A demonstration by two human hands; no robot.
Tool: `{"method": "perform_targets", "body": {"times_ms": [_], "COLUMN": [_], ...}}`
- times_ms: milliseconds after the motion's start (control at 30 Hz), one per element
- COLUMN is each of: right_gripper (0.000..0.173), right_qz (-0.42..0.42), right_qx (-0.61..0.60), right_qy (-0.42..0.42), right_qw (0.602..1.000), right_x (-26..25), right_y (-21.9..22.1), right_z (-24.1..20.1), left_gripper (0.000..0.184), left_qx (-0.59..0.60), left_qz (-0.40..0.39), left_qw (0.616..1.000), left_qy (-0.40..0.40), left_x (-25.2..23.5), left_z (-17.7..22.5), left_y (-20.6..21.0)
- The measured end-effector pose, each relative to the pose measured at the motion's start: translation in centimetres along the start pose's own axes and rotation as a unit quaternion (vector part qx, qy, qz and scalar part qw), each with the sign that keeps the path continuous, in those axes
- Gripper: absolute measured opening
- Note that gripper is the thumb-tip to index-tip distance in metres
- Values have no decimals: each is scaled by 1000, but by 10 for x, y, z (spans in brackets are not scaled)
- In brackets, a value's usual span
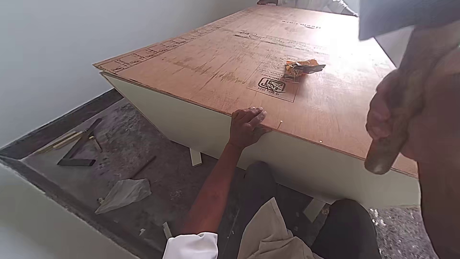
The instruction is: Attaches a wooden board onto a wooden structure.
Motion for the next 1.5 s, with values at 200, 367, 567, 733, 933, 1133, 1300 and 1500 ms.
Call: {"method": "perform_targets", "body": {"times_ms": [200,367,567,733,933,1133,1300,1500], "right_gripper": [48,48,45,47,51,46,45,49], "right_qz": [-164,-147,69,-189,-40,38,-241,9], "right_qx": [297,228,1,352,157,184,373,99], "right_qy": [187,226,-46,225,98,26,215,-2], "right_qw": [922,936,997,889,982,982,870,995], "right_x": [10,11,-21,28,6,-9,18,-14], "right_y": [43,32,-5,44,16,17,57,11], "right_z": [47,31,-17,68,11,0,67,-22], "left_gripper": [56,56,57,60,59,57,57,58], "left_qx": [1,2,10,11,9,12,6,14], "left_qz": [0,5,-1,2,7,5,27,15], "left_qw": [1000,1000,1000,1000,1000,1000,1000,1000], "left_qy": [-1,1,-2,-7,-6,-7,7,0], "left_x": [-1,0,-2,1,-2,-2,-6,-2], "left_z": [0,-1,1,2,0,1,-2,1], "left_y": [0,1,-1,0,-1,-3,1,1]}}
Point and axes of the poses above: each hand's wrist, its own x-axis away from the middle knuckle, its own y-axis out of the palm, z = x × y, the point moved 5 cm from there along -x, towards the middle knuckle, and after that the axes turned 10 degrees about z, right-handed, at the moved point
